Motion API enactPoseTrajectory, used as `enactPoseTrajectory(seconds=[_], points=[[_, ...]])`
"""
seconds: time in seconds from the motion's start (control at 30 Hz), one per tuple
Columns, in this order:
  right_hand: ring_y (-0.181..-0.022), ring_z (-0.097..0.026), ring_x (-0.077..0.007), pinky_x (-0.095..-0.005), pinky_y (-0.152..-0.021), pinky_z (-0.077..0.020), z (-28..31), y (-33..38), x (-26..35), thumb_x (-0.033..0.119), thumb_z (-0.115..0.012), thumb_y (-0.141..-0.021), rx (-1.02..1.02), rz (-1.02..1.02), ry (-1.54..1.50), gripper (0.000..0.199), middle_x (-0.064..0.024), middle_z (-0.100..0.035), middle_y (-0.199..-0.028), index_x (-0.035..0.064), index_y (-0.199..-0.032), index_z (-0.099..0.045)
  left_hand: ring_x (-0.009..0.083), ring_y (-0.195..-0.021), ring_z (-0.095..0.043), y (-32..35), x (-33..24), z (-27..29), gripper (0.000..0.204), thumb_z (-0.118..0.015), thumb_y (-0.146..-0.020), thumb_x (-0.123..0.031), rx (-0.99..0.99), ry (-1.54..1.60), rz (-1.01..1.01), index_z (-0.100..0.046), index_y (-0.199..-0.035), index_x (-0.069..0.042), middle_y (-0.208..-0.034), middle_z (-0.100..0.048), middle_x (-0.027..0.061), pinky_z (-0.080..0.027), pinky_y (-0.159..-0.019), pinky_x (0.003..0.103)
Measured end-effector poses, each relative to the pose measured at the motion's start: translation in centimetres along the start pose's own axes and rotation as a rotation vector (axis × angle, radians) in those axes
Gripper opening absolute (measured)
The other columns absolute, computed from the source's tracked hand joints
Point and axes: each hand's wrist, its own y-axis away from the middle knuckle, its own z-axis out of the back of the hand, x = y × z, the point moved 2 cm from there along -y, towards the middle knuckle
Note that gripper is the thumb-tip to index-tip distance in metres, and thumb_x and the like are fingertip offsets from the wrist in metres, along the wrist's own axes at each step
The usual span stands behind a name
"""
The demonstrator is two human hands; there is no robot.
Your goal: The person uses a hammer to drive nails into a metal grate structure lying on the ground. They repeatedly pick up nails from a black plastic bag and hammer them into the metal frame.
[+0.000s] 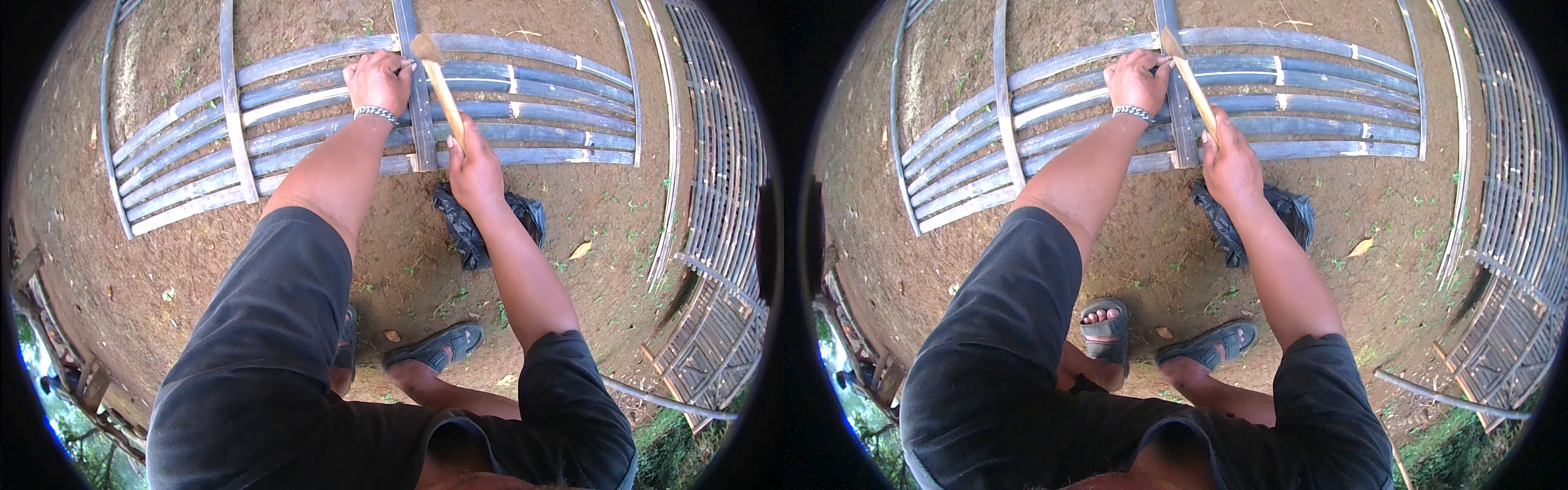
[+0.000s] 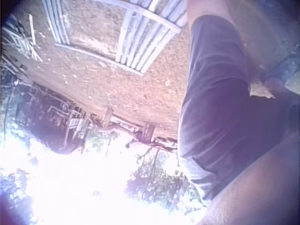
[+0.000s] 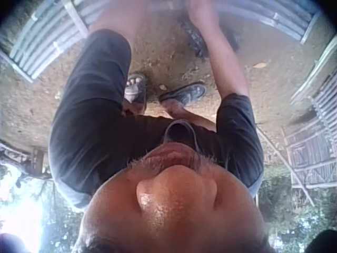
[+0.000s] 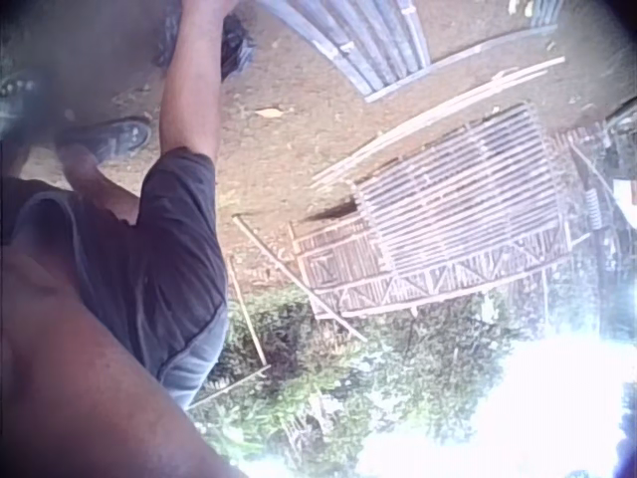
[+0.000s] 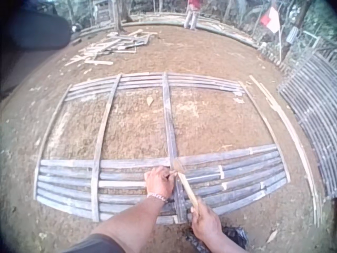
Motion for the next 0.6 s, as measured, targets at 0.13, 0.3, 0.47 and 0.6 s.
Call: enactPoseTrajectory(seconds=[0.13,0.3,0.47,0.6], points=[[-0.109,-0.063,-0.0468,-0.0547,-0.089,-0.0533,-0.1,-0.9,-0.5,0.015,-0.057,-0.099,0.047,-0.051,0.027,0.048,-0.0253,-0.065,-0.123,0.0121,-0.146,-0.045,0.0196,-0.100,-0.065,-0.1,0.1,0.1,0.010,-0.077,-0.086,-0.030,0.020,-0.017,0.007,-0.080,-0.087,-0.020,-0.097,-0.074,-0.0037,-0.037,-0.096,0.040],[-0.113,-0.062,-0.0487,-0.0516,-0.093,-0.0521,0.3,-0.7,0.0,0.015,-0.058,-0.101,0.023,-0.028,-0.018,0.045,-0.0289,-0.065,-0.123,0.0067,-0.144,-0.047,0.0193,-0.100,-0.065,0.0,0.2,0.0,0.010,-0.077,-0.086,-0.029,0.023,-0.009,0.010,-0.080,-0.086,-0.020,-0.096,-0.073,-0.0043,-0.037,-0.096,0.040],[-0.113,-0.062,-0.0489,-0.0522,-0.093,-0.0518,1.0,-0.9,0.9,0.018,-0.058,-0.101,-0.003,-0.059,-0.005,0.046,-0.0292,-0.065,-0.123,0.0052,-0.144,-0.048,0.0196,-0.099,-0.065,0.1,0.4,-0.1,0.009,-0.077,-0.086,-0.029,0.002,-0.016,-0.005,-0.080,-0.086,-0.019,-0.094,-0.073,-0.0040,-0.038,-0.096,0.040],[-0.108,-0.064,-0.0481,-0.0548,-0.091,-0.0523,0.6,-0.9,0.2,0.018,-0.058,-0.099,0.091,-0.088,0.081,0.047,-0.0281,-0.066,-0.120,0.0094,-0.145,-0.047,0.0199,-0.099,-0.065,0.2,0.4,-0.2,0.010,-0.077,-0.086,-0.029,-0.007,-0.025,-0.001,-0.080,-0.087,-0.020,-0.094,-0.073,-0.0040,-0.038,-0.097,0.041]])
